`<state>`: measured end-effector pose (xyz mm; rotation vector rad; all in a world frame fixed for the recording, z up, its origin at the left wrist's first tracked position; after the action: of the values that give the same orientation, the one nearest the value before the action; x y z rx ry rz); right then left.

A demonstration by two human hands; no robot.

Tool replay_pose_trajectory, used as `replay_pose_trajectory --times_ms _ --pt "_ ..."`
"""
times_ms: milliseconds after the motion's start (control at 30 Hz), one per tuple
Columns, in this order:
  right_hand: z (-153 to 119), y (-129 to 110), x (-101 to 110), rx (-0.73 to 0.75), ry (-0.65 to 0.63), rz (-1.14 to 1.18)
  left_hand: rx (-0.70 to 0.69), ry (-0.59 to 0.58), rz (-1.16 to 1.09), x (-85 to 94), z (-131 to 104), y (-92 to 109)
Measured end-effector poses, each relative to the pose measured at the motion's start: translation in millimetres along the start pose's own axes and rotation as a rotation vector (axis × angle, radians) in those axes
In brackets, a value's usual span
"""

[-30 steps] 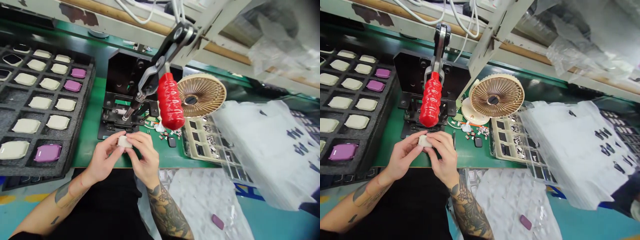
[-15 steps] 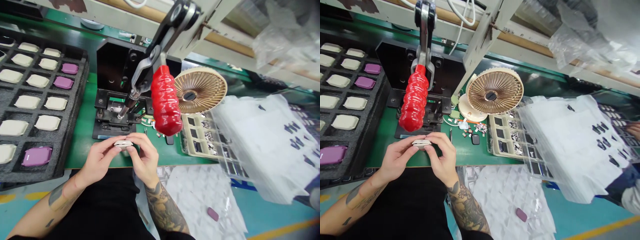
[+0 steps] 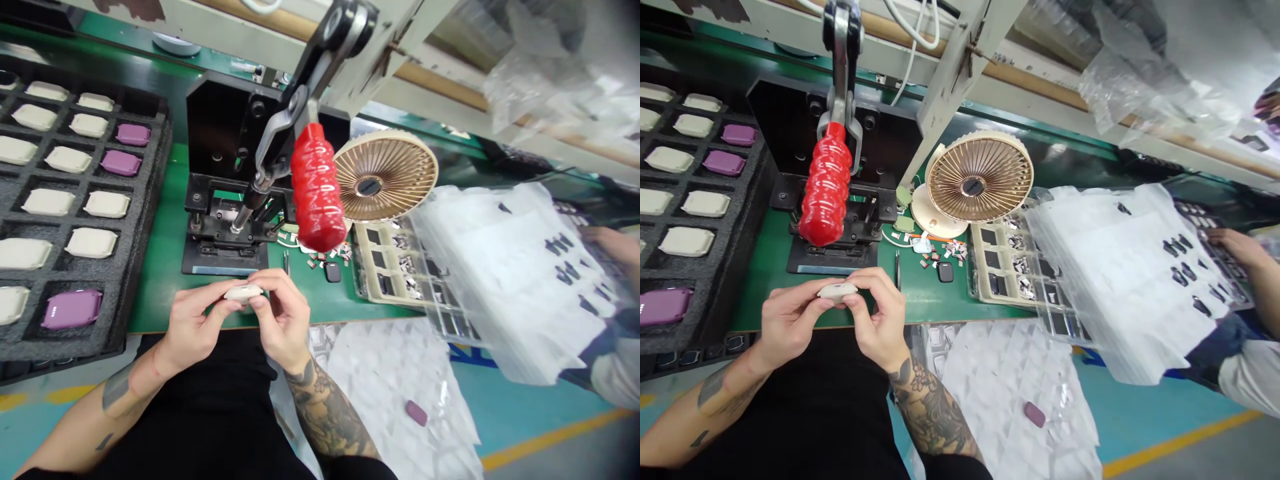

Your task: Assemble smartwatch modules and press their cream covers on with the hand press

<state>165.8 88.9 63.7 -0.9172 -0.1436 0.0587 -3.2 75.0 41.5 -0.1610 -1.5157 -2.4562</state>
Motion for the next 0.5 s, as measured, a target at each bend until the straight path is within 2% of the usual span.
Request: replay_pose_trajectory --times_ms 67,133,233,267,300,400,500 --pt "9 -12 1 0.062 -0.044 -0.119 0.111 0.016 -0.105 -1.3 2 -9" --pt "28 -36 9 0.203 -0.05 -0.261 0.261 0.049 -0.27 -3.5 3 -23" --pt "68 -84 33 0.495 0.111 -0.399 0.394 0.091 -0.455 -7.4 4 -37" --pt "83 -95 34 0.553 0.118 -0.436 0.409 0.093 -0.481 -8.3 5 -40" --pt "100 -101 29 0.572 0.076 -0.478 0.417 0.095 -0.497 -8.6 6 -41" --pt "146 -97 4 0.488 -0.112 -0.55 0.435 0.095 -0.527 -9.3 6 -44" --pt "165 -102 -5 0.493 -0.14 -0.406 0.428 0.071 -0.538 -12.6 6 -39"
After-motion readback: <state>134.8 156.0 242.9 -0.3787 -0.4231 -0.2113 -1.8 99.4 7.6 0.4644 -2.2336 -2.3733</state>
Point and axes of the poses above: each hand's wrist, its own z-axis towards the middle knuckle, its own x-axis out of the back of the hand, y = z × x, the point moved 9 cm from there along z, towards the middle knuckle, and after that the axes turned 12 degrees about z, right-handed, at the moved point
